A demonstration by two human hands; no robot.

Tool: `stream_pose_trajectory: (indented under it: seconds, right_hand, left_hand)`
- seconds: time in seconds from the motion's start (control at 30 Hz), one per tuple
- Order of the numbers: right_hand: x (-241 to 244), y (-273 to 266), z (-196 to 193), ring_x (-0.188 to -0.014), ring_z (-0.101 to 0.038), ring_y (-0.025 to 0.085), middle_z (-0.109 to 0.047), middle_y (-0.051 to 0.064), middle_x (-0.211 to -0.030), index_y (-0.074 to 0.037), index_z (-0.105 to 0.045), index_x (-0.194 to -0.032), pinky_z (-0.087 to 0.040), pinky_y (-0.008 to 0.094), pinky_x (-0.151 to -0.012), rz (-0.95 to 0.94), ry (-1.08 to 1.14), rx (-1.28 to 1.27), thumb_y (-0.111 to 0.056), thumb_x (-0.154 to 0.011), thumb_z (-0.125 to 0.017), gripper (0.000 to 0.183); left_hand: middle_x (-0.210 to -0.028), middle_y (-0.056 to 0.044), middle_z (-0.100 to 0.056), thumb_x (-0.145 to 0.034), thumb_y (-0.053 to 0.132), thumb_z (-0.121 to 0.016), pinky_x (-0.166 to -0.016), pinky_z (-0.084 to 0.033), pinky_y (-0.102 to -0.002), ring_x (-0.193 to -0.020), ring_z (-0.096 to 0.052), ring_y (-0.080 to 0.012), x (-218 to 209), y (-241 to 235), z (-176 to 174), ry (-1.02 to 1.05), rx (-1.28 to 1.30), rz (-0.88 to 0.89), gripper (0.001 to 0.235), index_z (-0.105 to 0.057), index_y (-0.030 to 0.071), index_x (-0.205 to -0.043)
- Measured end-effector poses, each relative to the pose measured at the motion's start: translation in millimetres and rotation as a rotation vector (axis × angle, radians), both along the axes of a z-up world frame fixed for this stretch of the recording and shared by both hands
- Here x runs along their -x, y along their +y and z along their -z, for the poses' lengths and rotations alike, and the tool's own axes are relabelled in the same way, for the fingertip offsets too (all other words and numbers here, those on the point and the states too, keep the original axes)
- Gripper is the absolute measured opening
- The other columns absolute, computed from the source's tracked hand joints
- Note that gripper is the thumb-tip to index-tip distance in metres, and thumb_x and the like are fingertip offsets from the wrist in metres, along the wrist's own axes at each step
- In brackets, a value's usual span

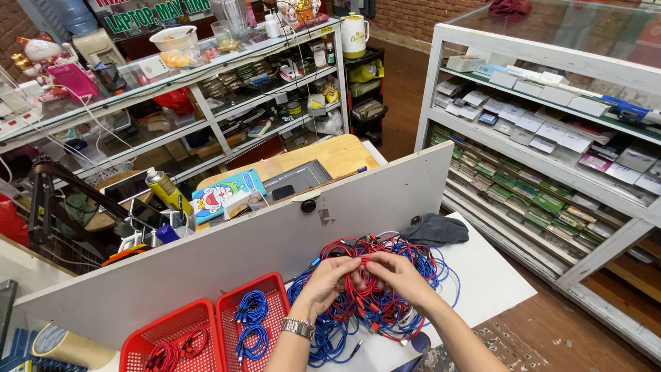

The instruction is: The person untangles a pile of red and blue USB cables on a counter, coils each cable by hand, and places them into separate red plastic baskets. The person handles the cables one at a time, sorting them by color into the baskets.

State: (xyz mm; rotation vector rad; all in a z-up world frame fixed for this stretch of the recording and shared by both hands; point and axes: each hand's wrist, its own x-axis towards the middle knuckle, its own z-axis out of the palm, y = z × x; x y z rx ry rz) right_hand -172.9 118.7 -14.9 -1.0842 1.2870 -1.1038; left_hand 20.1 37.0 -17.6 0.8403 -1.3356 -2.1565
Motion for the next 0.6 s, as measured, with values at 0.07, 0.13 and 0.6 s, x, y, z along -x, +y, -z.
stream_pose_trajectory:
  seconds: [0.07, 0.13, 0.6]
  right_hand:
    - [6, -4, 7, -0.064, -0.051, 0.008, -0.060, 0.002, -0.078, -0.006, -0.073, -0.126, -0.040, 0.024, -0.056, 0.127, 0.058, -0.026, -0.027, -0.099, -0.064, 0.035]
    - [11, -5, 11, -0.066, -0.055, 0.008, -0.068, 0.000, -0.084, -0.006, -0.072, -0.124, -0.045, 0.024, -0.059, 0.133, 0.041, -0.042, -0.025, -0.097, -0.063, 0.034]
    - [29, 3, 65, -0.089, -0.070, 0.015, -0.074, 0.013, -0.102, 0.003, -0.073, -0.112, -0.058, 0.030, -0.083, 0.260, -0.142, 0.027, -0.014, -0.097, -0.066, 0.025]
  left_hand:
    - [-0.083, 0.001, -0.070, -0.097, 0.019, -0.066, -0.074, -0.051, -0.026, -0.075, -0.065, -0.0083, 2, 3, 4, -0.072, 0.084, 0.001, 0.017, -0.070, 0.006, -0.108]
    - [-0.088, 0.002, -0.069, -0.096, 0.018, -0.064, -0.074, -0.051, -0.026, -0.079, -0.063, -0.0072, 3, 4, 12, -0.121, 0.109, -0.011, 0.019, -0.070, 0.008, -0.112]
    - [-0.090, -0.001, -0.058, -0.105, 0.021, -0.047, -0.091, -0.048, -0.027, -0.089, -0.061, -0.0109, 29, 16, 51, -0.083, 0.216, -0.149, 0.020, -0.058, 0.005, -0.109]
